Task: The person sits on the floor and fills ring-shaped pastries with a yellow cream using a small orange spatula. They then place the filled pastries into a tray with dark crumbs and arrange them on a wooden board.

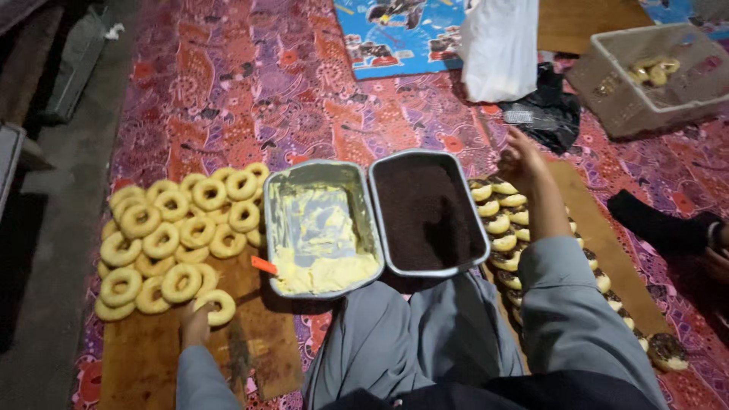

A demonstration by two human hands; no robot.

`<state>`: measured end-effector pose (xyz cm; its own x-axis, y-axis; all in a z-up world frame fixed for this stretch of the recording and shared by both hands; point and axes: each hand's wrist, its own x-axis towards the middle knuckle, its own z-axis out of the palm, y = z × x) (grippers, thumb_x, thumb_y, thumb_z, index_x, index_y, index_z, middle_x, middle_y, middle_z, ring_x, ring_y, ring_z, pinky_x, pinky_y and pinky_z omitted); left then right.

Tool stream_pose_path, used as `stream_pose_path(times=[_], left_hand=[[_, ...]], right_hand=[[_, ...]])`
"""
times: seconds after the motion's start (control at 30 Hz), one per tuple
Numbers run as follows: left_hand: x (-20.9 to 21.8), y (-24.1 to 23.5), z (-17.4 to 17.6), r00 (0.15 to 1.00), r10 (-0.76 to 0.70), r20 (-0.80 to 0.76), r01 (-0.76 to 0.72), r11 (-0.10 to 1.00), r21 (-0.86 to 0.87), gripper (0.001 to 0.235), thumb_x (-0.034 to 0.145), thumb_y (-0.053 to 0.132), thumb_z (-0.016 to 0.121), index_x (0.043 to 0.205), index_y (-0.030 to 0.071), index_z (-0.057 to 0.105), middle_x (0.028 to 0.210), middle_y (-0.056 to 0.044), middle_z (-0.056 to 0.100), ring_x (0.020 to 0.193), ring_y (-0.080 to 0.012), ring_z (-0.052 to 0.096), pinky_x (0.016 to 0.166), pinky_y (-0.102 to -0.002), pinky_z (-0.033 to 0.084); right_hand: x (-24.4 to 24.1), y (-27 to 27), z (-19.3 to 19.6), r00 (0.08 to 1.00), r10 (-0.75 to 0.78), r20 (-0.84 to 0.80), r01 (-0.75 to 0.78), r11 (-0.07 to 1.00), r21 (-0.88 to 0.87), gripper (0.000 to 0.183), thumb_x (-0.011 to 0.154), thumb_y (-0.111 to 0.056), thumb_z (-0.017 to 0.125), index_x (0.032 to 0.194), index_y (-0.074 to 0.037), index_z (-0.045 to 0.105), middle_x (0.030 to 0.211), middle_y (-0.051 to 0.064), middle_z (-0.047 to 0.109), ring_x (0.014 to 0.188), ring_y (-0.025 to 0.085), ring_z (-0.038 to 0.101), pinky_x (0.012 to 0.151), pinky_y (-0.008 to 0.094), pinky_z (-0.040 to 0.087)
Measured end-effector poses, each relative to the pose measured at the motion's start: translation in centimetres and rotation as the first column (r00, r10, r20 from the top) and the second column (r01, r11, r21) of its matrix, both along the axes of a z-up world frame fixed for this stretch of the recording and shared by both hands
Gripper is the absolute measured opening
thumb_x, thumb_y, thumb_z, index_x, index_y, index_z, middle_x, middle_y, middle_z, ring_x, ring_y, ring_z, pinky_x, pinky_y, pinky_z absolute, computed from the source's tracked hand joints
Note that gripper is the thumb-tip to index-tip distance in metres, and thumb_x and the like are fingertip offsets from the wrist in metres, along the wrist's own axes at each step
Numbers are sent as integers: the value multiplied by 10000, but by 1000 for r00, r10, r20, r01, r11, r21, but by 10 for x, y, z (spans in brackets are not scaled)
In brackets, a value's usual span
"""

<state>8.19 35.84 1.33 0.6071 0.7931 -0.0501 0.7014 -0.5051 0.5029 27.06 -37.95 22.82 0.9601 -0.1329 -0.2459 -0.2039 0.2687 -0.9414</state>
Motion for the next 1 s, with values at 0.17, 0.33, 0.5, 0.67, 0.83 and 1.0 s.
stream_pose_path(times=[0.17,0.33,0.5,0.67,0.83,1.0], left_hand=[[21,-16,36,1000,23,-19,-23,1000,12,643,787,226,833,1308,-12,542,1304,-265,612,1211,-434,593,1027,-542,508],[55,-13,61,996,76,-50,-73,996,53,634,768,166,802,1315,-10,532,1292,-245,613,1190,-413,603,998,-527,521],[77,-18,66,990,127,-68,-124,991,43,634,750,106,771,1322,-9,523,1281,-224,614,1169,-392,613,970,-512,535],[61,-14,58,990,139,-5,-139,990,20,640,732,46,739,1328,-7,513,1269,-204,615,1147,-371,622,941,-497,548],[21,-31,48,944,201,260,-167,975,-147,655,713,-14,708,1335,-5,504,1257,-183,616,1126,-350,632,913,-482,562],[-52,-77,36,717,409,565,-77,852,-518,676,695,-74,677,1342,-4,495,1245,-163,617,1105,-329,642,884,-467,575]], right_hand=[[-105,50,13,783,611,-117,-531,558,-638,497,1003,-446,476,1441,-234,574,1525,-22,537,875,150,569,675,297,503],[-266,47,-45,457,747,-483,-886,430,-173,548,986,-281,576,1522,-182,526,830,26,722,713,94,694,687,257,576],[-358,31,-100,760,255,-598,-414,899,-143,467,1002,-360,591,1427,-169,623,816,83,698,691,156,604,586,255,500],[-334,-15,-95,923,-162,-349,-25,880,-474,775,877,-57,609,1589,-237,361,1636,-22,252,1392,236,411,935,367,522],[-286,-111,-13,654,-393,646,156,906,393,1087,973,84,610,1616,-628,99,1831,62,-52,1697,474,0,1213,717,244],[-264,-126,22,590,-239,771,96,969,227,951,944,18,527,1580,-594,172,1784,47,15,1619,496,48,1202,705,195]])
